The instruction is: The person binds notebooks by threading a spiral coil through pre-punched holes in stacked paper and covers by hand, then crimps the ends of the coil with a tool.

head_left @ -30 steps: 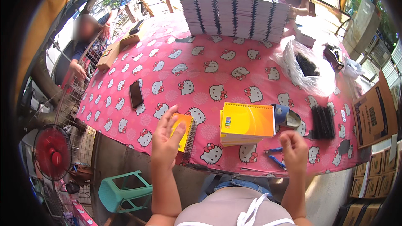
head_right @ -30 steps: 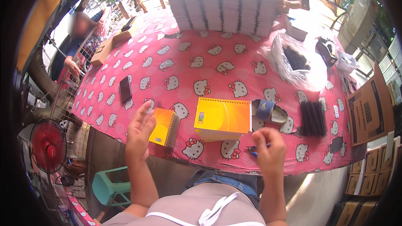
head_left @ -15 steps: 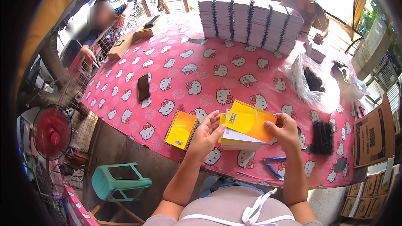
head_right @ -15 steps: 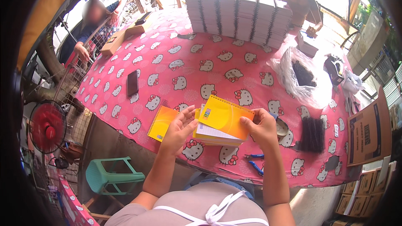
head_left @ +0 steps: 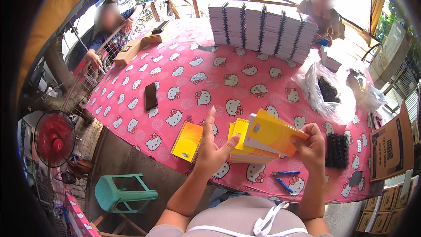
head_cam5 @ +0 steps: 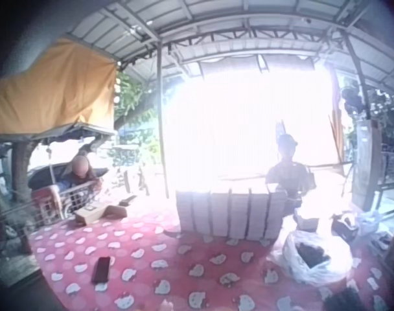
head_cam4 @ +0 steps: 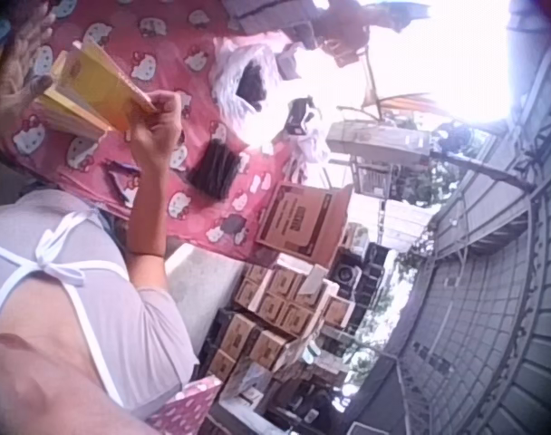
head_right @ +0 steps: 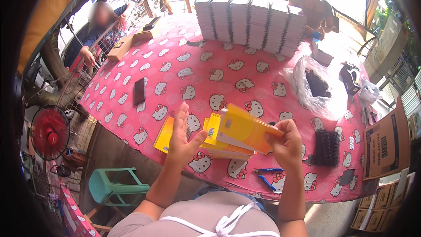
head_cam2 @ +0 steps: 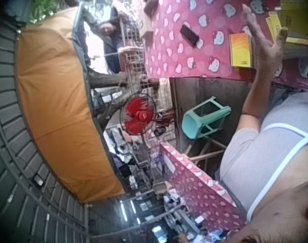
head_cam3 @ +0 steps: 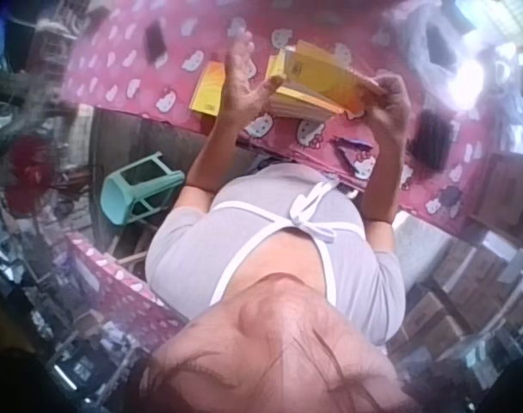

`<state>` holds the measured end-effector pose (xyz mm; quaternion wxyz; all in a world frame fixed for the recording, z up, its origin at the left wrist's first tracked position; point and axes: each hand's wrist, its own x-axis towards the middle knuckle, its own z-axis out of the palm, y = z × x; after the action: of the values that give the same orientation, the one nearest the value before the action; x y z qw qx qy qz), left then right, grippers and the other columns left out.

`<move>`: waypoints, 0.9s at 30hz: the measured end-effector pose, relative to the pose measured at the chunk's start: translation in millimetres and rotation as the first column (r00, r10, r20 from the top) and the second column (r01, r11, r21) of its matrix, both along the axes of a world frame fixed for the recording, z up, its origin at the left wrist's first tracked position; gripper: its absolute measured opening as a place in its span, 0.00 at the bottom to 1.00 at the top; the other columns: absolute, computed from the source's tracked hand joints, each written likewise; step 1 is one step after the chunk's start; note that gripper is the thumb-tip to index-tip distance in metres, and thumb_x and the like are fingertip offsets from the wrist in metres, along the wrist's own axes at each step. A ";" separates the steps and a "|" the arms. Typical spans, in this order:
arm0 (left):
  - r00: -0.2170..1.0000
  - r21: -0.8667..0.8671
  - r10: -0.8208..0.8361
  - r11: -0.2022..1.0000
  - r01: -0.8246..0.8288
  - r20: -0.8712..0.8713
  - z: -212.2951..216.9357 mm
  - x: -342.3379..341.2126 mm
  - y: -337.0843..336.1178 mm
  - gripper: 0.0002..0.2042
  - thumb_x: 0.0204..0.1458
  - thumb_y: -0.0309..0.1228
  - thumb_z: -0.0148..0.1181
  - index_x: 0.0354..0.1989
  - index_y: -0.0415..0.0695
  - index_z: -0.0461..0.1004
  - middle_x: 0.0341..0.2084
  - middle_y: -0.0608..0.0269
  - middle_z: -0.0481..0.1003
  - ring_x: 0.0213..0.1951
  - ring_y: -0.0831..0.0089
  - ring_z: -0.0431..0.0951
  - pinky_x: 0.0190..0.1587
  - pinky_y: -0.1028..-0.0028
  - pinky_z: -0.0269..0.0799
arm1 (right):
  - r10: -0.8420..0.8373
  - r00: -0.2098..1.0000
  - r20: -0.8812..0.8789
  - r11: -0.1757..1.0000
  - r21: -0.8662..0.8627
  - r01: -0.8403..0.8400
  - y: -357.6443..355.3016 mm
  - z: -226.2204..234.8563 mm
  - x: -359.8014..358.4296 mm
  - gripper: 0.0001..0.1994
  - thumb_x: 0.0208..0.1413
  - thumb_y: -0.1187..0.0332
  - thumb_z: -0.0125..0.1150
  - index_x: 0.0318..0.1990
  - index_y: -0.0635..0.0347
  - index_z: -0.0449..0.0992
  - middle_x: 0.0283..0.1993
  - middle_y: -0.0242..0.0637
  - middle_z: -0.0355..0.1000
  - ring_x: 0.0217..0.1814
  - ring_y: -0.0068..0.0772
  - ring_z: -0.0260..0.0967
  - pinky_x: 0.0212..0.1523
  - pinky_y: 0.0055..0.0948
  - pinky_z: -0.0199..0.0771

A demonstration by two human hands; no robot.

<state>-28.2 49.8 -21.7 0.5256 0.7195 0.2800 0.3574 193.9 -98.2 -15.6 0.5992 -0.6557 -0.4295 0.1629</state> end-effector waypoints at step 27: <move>0.972 0.690 0.125 0.722 0.048 -0.198 38.9 64.4 -25.0 0.10 0.48 0.33 0.66 0.41 0.54 0.82 0.33 0.76 0.79 0.39 0.74 0.72 0.54 0.58 0.47 | -0.172 0.569 0.804 0.311 -0.504 0.806 -122.7 -164.5 204.9 0.11 0.53 0.63 0.63 0.33 0.62 0.75 0.34 0.47 0.75 0.39 0.52 0.75 0.41 0.42 0.77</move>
<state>36.2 24.8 17.1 0.1761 0.8935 0.2012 0.3607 398.8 -220.9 -180.1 0.0392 -0.9715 -0.2186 -0.0826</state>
